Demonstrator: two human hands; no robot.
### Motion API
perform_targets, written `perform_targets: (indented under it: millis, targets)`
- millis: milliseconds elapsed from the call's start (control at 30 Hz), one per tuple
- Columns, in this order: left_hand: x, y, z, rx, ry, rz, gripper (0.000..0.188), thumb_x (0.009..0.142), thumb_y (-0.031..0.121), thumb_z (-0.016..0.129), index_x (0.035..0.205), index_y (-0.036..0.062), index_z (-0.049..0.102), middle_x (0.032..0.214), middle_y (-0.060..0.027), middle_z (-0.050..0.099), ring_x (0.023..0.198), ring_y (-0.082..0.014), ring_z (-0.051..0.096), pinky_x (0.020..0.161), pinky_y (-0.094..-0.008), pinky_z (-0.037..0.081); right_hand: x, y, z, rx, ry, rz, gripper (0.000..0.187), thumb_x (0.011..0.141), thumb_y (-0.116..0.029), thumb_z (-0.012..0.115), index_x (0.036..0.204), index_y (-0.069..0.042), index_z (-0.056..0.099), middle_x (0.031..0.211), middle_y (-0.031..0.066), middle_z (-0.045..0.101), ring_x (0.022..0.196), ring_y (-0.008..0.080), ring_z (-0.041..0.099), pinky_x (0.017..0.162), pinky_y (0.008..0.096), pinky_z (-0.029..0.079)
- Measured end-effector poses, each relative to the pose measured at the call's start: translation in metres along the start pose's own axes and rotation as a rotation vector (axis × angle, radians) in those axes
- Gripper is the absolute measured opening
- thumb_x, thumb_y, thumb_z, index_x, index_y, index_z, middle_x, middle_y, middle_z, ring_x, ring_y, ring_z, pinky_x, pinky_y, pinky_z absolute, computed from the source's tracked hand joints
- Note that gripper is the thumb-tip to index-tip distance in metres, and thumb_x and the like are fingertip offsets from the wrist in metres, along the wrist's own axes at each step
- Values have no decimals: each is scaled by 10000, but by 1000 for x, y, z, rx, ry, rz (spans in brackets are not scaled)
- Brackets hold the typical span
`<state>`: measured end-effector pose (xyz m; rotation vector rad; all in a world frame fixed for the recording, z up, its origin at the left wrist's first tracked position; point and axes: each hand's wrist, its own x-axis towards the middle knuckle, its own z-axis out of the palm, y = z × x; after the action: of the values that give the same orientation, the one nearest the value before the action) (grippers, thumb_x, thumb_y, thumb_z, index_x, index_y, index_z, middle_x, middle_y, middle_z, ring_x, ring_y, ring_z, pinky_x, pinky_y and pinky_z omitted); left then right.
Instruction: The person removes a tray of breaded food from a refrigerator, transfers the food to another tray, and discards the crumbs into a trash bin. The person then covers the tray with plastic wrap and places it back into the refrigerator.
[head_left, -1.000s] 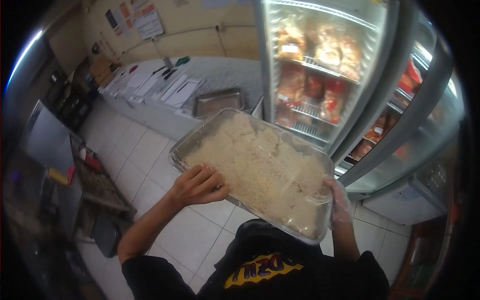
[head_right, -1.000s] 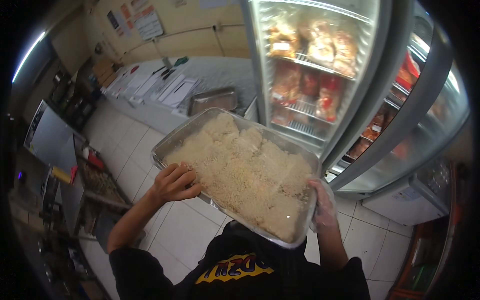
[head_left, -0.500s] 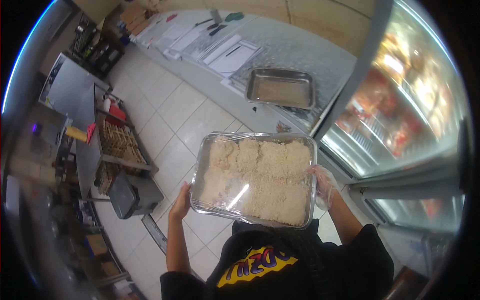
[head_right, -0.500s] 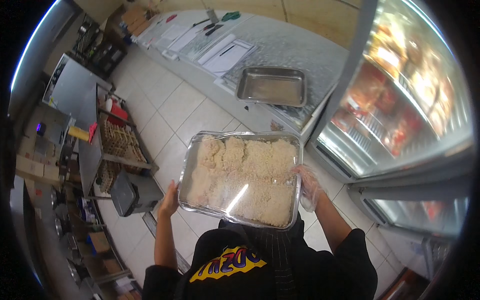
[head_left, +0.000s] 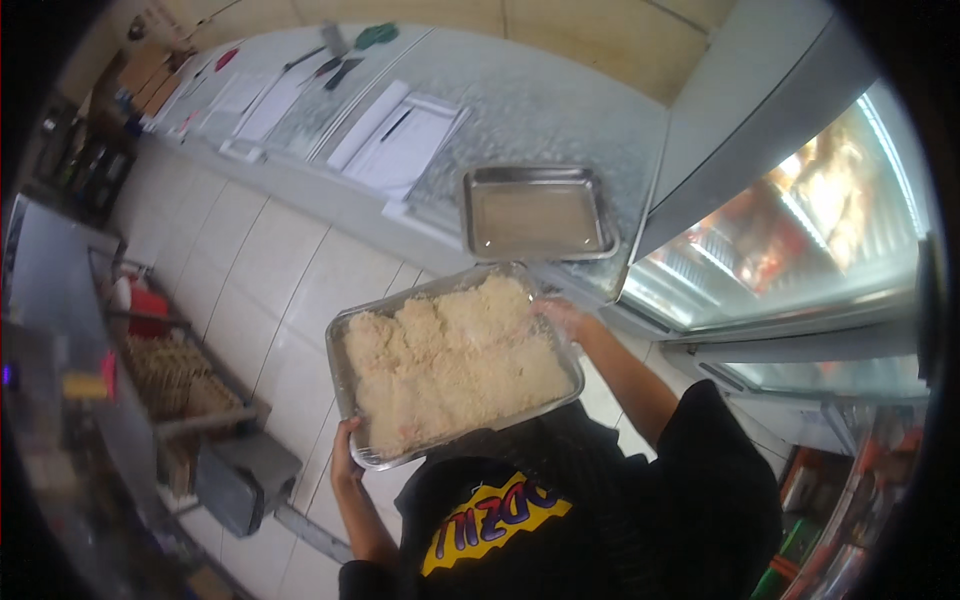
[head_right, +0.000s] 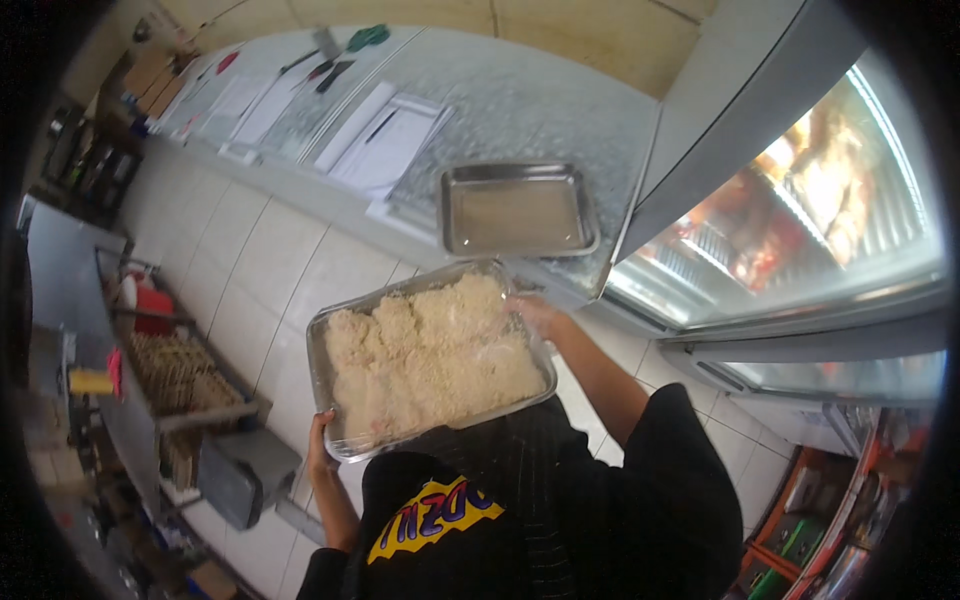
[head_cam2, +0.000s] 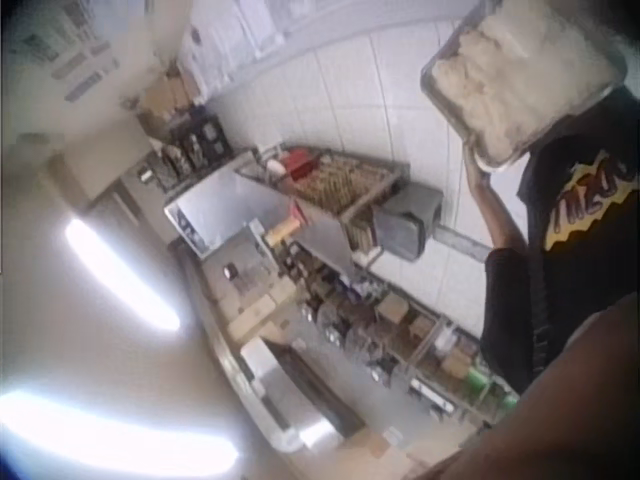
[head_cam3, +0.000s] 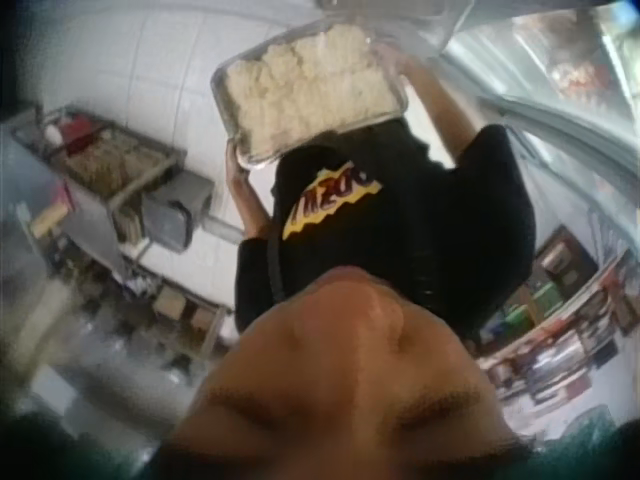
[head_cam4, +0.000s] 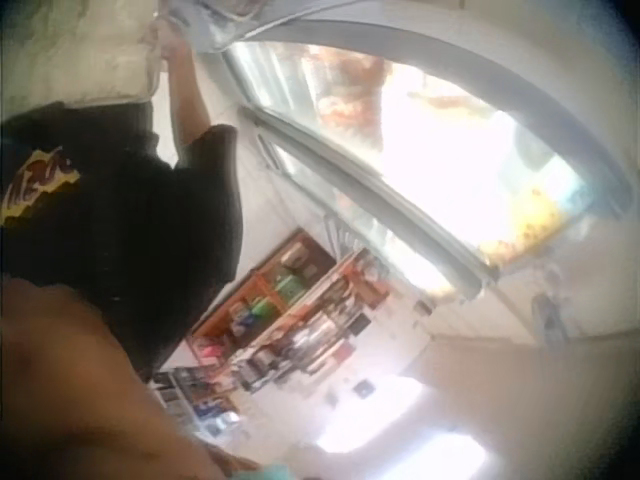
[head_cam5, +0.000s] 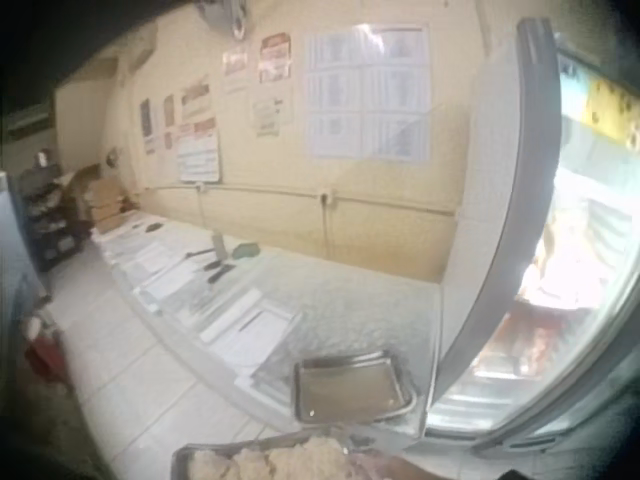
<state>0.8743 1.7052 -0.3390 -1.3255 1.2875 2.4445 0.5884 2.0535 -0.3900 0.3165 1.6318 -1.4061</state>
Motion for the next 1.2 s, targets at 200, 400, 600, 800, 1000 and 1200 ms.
perform_targets:
  millis: [200,400,600,800,1000,1200]
  targets:
    - [85,96,55,233,-162,-129,669,749,357,604,1278,-12,430,1216,-177,516,1098,-312,520,940,-397,421,6,5,-29,133,239,-125,465,715,-319,642,1080,-31,627,1047,95,614,990,230,555,875,348,436]
    - [168,146,144,363,-371,-149,675,808,411,579,1306,-14,412,1278,-177,488,1157,-295,492,985,-391,385,4,-37,-63,32,454,-67,419,786,-346,572,1064,-37,622,1103,129,600,1012,241,551,878,374,414]
    - [246,141,264,190,-450,-347,530,934,363,479,1293,-23,436,1263,-154,519,1147,-238,517,974,-376,407,44,-19,-155,-354,778,-113,462,835,-414,475,1007,-17,638,1027,202,622,974,330,587,838,439,438]
    - [303,123,269,509,-451,-354,363,917,180,521,1177,-73,521,1120,-142,606,964,-213,614,843,-332,496,25,-60,-169,-245,1091,-40,469,823,-429,517,986,-9,644,926,202,643,894,358,616,774,421,461]
    - [279,131,300,595,-374,-299,298,919,172,482,1130,-32,537,1090,-117,601,984,-204,578,871,-322,450,21,-44,-175,87,1106,-80,368,799,-340,601,980,-25,664,816,155,664,797,246,638,713,355,474]
    - [236,220,340,384,-583,-58,164,949,258,445,906,122,525,887,-14,536,858,-164,524,847,-334,392,-8,-82,-161,-55,1235,2,336,802,-261,598,1052,-42,646,881,156,652,855,266,623,782,382,462]
